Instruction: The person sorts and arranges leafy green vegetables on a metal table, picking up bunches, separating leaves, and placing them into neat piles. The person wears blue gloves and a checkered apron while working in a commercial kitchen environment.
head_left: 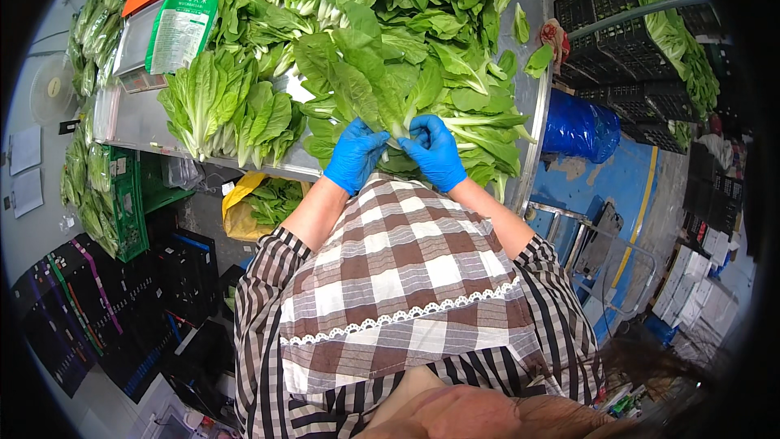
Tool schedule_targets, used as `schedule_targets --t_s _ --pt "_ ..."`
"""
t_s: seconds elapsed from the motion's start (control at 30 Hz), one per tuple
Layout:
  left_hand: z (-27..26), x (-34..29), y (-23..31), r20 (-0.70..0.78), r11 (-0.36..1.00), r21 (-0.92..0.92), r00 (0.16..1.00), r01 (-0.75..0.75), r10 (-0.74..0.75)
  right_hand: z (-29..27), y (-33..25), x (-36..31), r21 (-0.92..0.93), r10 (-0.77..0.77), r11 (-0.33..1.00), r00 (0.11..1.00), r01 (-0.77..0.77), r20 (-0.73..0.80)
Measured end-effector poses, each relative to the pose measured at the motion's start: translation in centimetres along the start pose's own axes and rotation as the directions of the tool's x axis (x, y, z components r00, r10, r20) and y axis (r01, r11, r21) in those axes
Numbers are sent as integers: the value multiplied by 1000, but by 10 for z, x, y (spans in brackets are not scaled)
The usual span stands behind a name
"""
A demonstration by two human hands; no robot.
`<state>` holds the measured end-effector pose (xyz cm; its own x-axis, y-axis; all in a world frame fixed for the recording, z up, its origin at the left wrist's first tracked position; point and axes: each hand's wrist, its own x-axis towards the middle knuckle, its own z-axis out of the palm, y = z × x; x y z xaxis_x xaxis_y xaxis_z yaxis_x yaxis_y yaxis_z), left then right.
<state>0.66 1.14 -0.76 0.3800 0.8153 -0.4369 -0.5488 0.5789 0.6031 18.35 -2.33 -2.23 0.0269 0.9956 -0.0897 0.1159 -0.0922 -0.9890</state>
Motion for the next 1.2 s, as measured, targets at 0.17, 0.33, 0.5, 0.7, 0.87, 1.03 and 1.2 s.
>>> schedule_targets --t_s 0.17,0.33,0.5,0.7,0.87,1.03,1.2 --pt "0 -1 3 59 1000 16 998 -7 6 -4 -5 4 216 205 950 972 -226 117" --pt "6 -4 3 44 999 44 999 -1 -1 -7 7 6 315 262 889 934 -331 242" --pt "-7 2 -2 -33 999 53 999 7 -6 -7 4 6 267 219 929 964 -254 153" --pt "6 0 4 -29 994 103 998 -45 48 -2 20 8 286 129 948 990 -141 61" --pt "25 -5 6 -114 923 380 986 -67 118 2 -7 0 341 90 935 995 -99 43" --pt "11 -3 1 -133 940 323 978 -110 161 -4 17 -2 434 197 870 972 -234 128" --pt "7 -3 -1 -152 966 232 976 -115 153 -5 7 -1 448 348 800 917 -399 195"
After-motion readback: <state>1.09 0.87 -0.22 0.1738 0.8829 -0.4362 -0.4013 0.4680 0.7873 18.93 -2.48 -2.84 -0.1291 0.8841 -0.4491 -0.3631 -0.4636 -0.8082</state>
